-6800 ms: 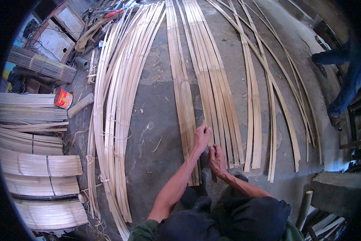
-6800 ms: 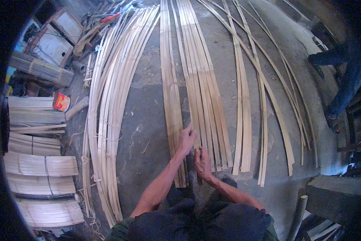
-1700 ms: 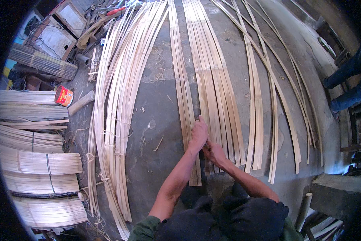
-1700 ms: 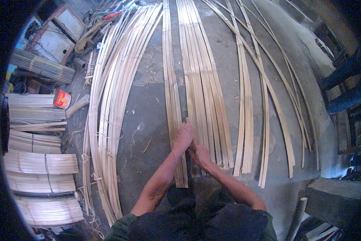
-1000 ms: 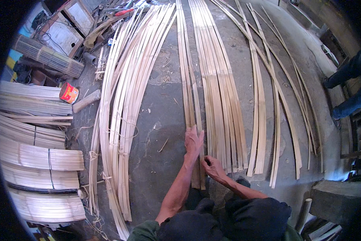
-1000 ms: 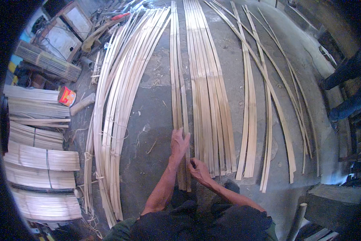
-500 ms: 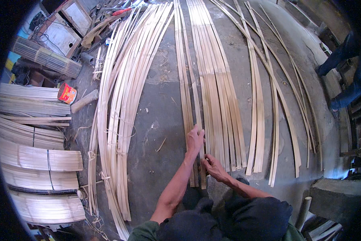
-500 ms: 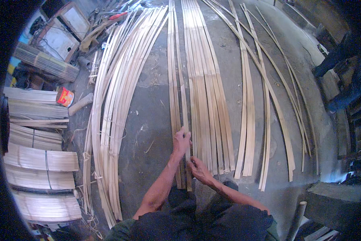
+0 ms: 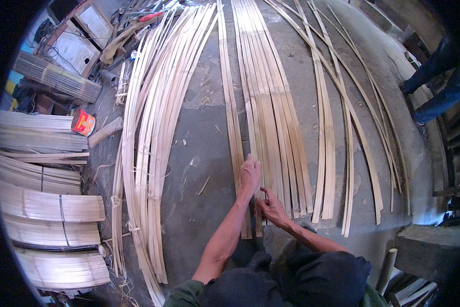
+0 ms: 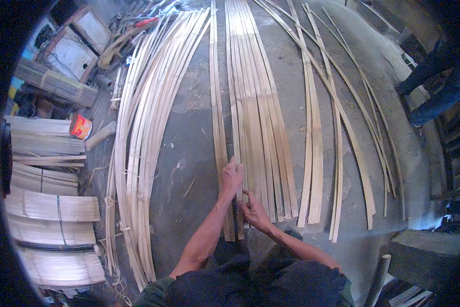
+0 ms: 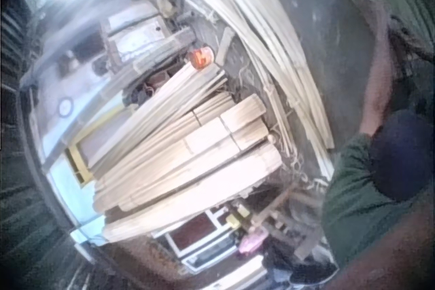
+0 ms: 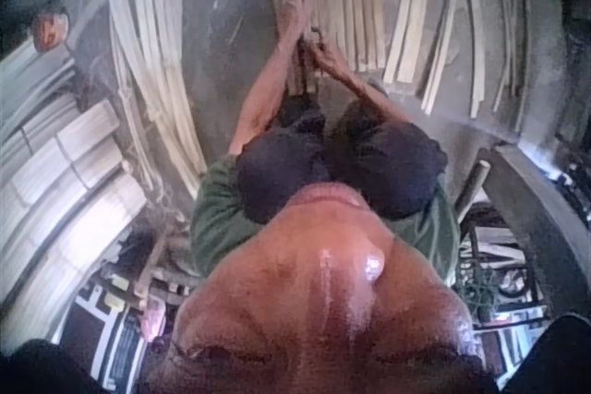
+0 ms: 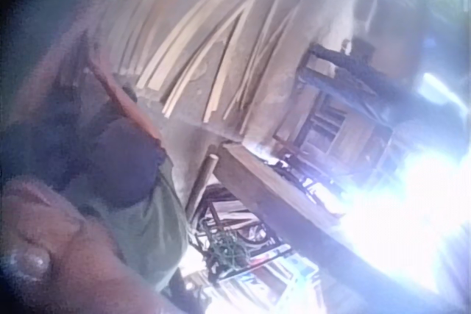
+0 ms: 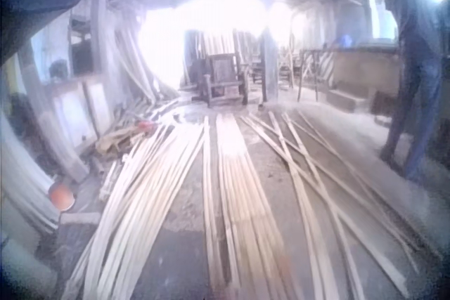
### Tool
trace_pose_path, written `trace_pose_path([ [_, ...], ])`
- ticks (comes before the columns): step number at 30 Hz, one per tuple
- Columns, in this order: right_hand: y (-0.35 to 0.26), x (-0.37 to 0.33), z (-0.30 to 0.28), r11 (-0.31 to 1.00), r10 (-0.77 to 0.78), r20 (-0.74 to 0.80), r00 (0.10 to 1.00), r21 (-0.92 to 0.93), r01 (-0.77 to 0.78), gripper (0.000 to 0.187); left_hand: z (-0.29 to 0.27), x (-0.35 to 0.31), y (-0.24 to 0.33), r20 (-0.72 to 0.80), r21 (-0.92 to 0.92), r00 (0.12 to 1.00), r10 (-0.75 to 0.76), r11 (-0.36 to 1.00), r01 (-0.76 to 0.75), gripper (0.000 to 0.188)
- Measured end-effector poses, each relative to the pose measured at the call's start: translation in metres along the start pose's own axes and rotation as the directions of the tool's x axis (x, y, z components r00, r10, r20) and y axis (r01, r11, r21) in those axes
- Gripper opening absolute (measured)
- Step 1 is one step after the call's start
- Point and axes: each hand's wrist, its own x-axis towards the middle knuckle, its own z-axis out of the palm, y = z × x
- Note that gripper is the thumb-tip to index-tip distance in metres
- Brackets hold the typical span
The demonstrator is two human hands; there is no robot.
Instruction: The person sits on the floor and repeatedly picks up, aligns, and stacks thin wooden strips by hand. The person handles the strips one at a time, organizing them into a neat pile on the floor.
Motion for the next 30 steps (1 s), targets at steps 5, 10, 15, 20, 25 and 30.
trace_pose_path([
  [5, 0.016, 0.003, -0.008, 0.986, -0.115, 0.023, 0.993, -0.121, 0.117, 0.064, 0.015, 0.001, -0.001, -0.003, 0.123, 0.993, 0.117, 0.986, -0.115, 0.051],
  [10, 0.015, 0.014, -0.01, 0.952, -0.132, 0.051, 0.99, -0.271, 0.141, 0.068, 0.016, 0.015, -0.003, 0.031, 0.118, 0.998, 0.062, 0.991, -0.066, 0.052],
  [15, 0.012, 0.018, -0.01, 0.942, -0.219, 0.05, 0.974, -0.249, 0.225, 0.072, 0.021, 0.018, -0.005, 0.025, 0.367, 0.991, 0.128, 0.921, -0.128, 0.051],
  [20, -0.011, 0.024, -0.013, 0.973, -0.066, 0.117, 0.991, -0.215, 0.09, 0.073, 0.002, 0.027, 0.011, 0.14, 0.297, 0.986, -0.086, 0.954, 0.041, 0.059],
  [25, 0.025, 0.036, -0.005, 0.916, -0.206, 0.102, 0.973, -0.33, 0.229, 0.076, 0.0, 0.029, 0.007, 0.163, 0.314, 0.987, -0.017, 0.949, -0.036, 0.056],
  [30, -0.005, 0.027, -0.026, 0.87, -0.021, 0.199, 0.98, -0.479, 0.115, 0.07, 0.009, 0.022, 0.002, 0.177, 0.511, 0.98, 0.085, 0.843, -0.166, 0.051],
])
